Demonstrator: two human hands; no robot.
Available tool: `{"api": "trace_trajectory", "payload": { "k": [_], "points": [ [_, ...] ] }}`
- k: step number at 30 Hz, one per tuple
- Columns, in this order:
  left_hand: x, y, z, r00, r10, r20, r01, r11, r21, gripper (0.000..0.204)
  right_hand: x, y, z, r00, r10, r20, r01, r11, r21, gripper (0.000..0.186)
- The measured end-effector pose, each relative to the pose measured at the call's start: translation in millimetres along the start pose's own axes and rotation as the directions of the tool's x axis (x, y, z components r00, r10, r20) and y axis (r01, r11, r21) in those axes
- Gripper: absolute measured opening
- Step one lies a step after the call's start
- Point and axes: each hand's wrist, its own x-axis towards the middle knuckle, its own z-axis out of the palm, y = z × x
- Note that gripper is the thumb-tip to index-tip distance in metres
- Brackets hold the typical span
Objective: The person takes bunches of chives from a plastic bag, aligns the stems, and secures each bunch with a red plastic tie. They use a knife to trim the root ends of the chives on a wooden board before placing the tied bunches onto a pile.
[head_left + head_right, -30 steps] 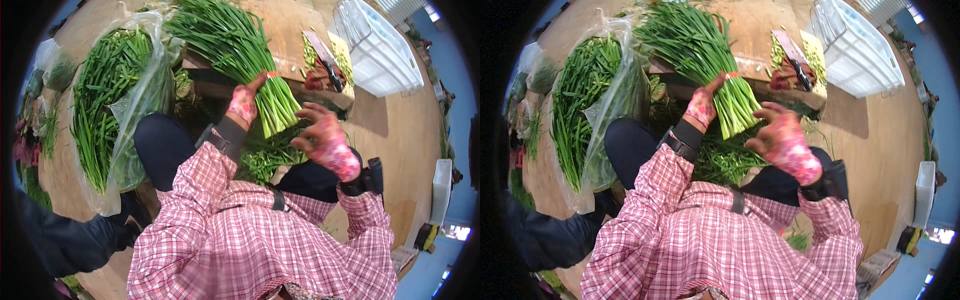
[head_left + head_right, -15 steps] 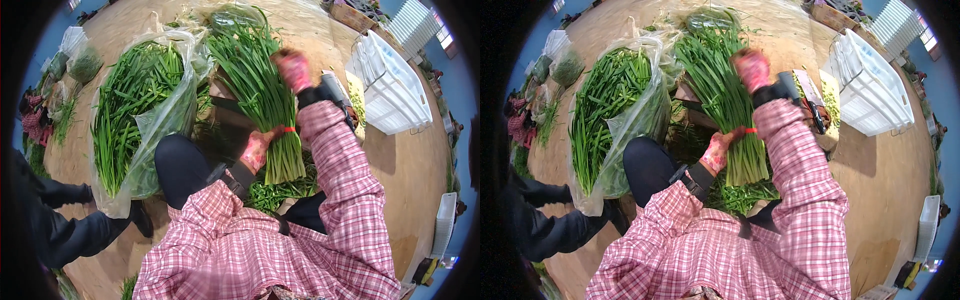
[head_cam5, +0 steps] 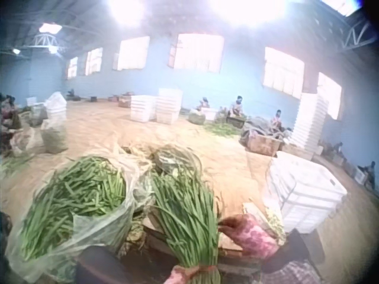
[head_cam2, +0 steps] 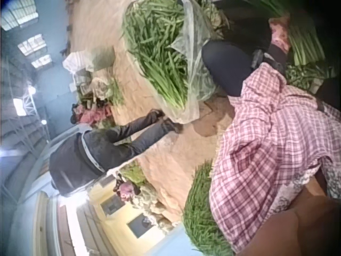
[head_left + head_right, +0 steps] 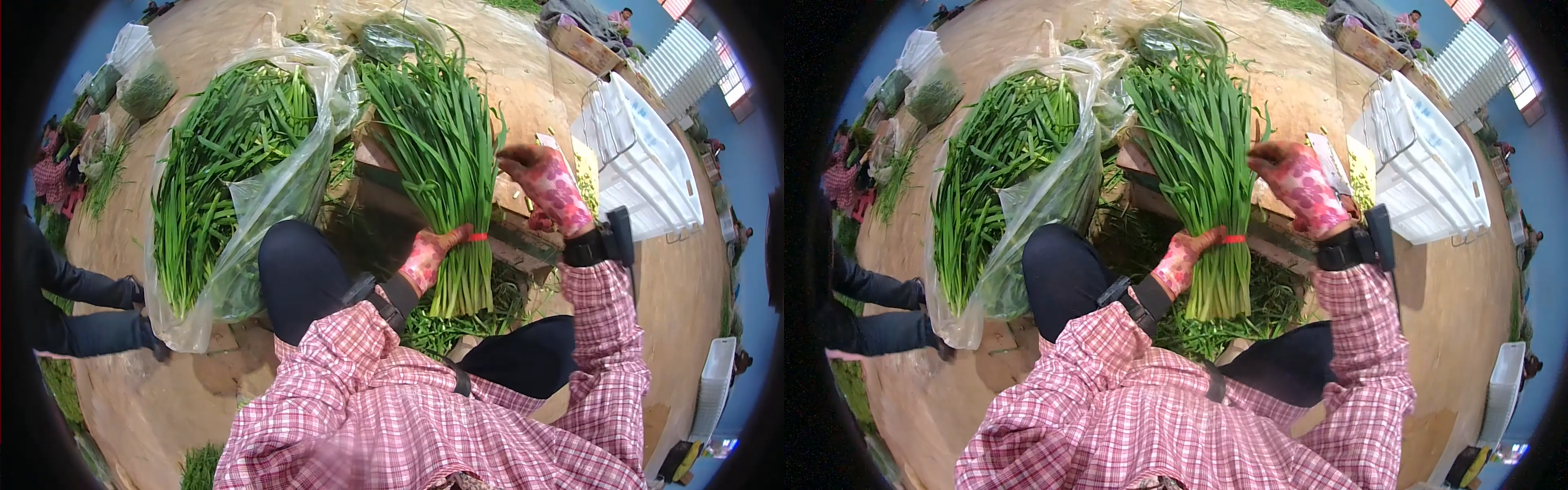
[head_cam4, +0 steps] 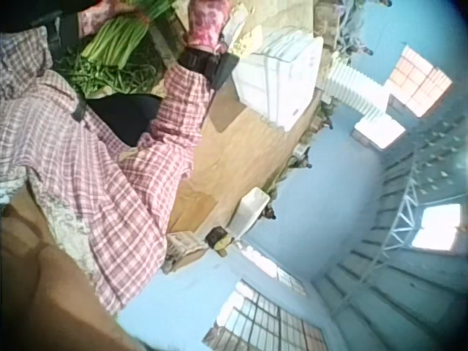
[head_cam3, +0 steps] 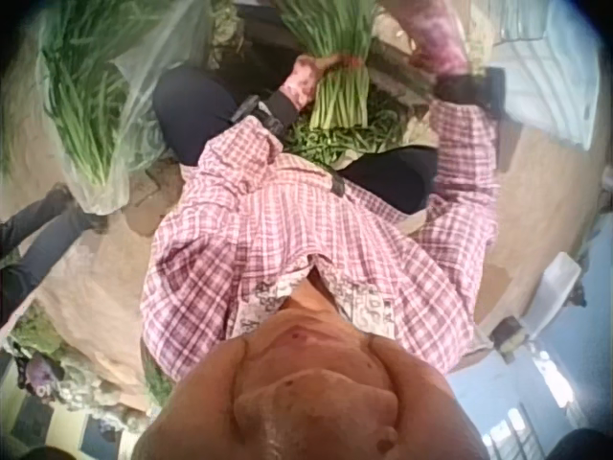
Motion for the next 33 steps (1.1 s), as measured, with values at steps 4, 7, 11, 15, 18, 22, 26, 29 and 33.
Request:
{"api": "trace_trajectory", "payload": {
  "k": [4,7,11,15,18,22,26,29,33],
  "points": [
    [-7.3,-10.7,7.0,0.999,-0.013,-0.048,0.024,0.976,0.218,0.037,61.1,-15.4,48.9,0.902,-0.376,-0.211,0.389,0.921,0.022,0.020],
    [-4.4,-27.4,2.5,0.978,0.193,-0.080,-0.164,0.946,0.280,0.037,93.7,-35.2,80.4,0.787,-0.586,-0.195,0.544,0.807,-0.228,0.029],
    [-5.8,-25.6,-5.2,0.983,0.168,-0.073,-0.135,0.933,0.333,0.039,115.3,-53.0,90.2,0.983,-0.181,0.034,0.164,0.778,-0.606,0.024],
    [-0.9,-29.0,-4.9,0.965,0.262,-0.029,-0.226,0.878,0.422,0.039,134.6,-22.6,88.0,0.976,-0.140,-0.165,0.128,0.988,-0.081,0.015],
    [2.9,-28.9,-11.8,0.995,0.049,0.082,-0.058,0.991,0.119,0.033,159.7,1.6,83.9,0.838,-0.396,-0.376,0.385,0.917,-0.107,0.016],
    [-2.8,-14.8,-10.3,0.998,0.063,-0.026,-0.054,0.963,0.262,0.033,89.9,-72.6,33.9,0.971,-0.226,-0.071,0.237,0.921,0.308,0.031],
    [12.0,-42.1,-14.7,0.957,0.278,-0.084,-0.187,0.810,0.555,0.060,9.2,-57.8,61.4,0.874,-0.366,0.321,0.480,0.752,-0.451,0.042],
    [-14.6,-26.0,15.3,0.952,0.306,-0.019,-0.264,0.850,0.456,0.056,1.5,-22.5,77.5,0.898,-0.197,0.394,0.424,0.629,-0.652,0.028],
    [-27.9,-24.1,1.8,0.993,0.117,0.025,-0.120,0.977,0.176,0.030,26.7,-22.2,32.7,0.956,0.047,-0.288,0.048,0.948,0.315,0.026]
  ]
}}
